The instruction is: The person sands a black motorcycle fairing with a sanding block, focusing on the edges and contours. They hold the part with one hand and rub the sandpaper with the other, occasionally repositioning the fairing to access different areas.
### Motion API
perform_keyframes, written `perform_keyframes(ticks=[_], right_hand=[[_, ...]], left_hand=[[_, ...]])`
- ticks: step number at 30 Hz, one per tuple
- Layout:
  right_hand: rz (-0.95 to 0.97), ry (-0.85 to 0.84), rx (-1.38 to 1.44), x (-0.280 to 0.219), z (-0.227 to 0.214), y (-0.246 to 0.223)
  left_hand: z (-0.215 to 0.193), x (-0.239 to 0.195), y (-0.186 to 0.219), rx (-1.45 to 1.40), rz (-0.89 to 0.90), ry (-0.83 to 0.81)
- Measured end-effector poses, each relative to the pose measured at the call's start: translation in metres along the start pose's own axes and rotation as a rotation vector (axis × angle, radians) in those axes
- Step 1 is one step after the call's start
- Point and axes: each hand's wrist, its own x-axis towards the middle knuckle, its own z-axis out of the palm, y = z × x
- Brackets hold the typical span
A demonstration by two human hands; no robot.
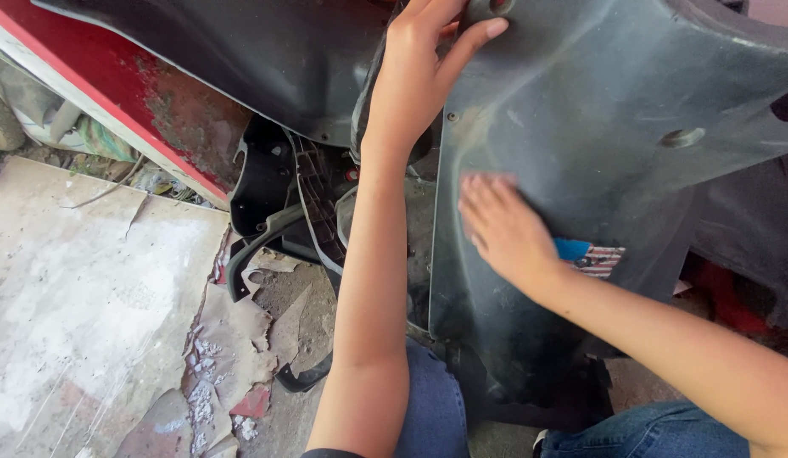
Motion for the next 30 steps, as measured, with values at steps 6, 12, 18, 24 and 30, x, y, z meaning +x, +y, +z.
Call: perform_keyframes(ticks=[6, 12, 18, 24, 30], right_hand=[[0.332, 0.128, 0.015, -0.003, -0.008, 0.003], [-0.055, 0.024, -0.102, -0.012, 0.006, -0.020], [0.443, 0.189, -0.077, 0.023, -0.014, 0.029], [0.217, -0.020, -0.100, 0.042, 0.007, -0.007], [0.466, 0.029, -0.095, 0.048, -0.005, 0.015]], left_hand=[[0.000, 0.001, 0.002, 0.004, 0.003, 0.003], [-0.001, 0.000, 0.010, -0.054, -0.035, -0.010], [0.003, -0.001, 0.003, -0.039, -0.051, 0.002], [-0.001, 0.000, 0.007, -0.071, -0.079, -0.036], [0.001, 0.000, 0.007, -0.027, -0.027, 0.004]])
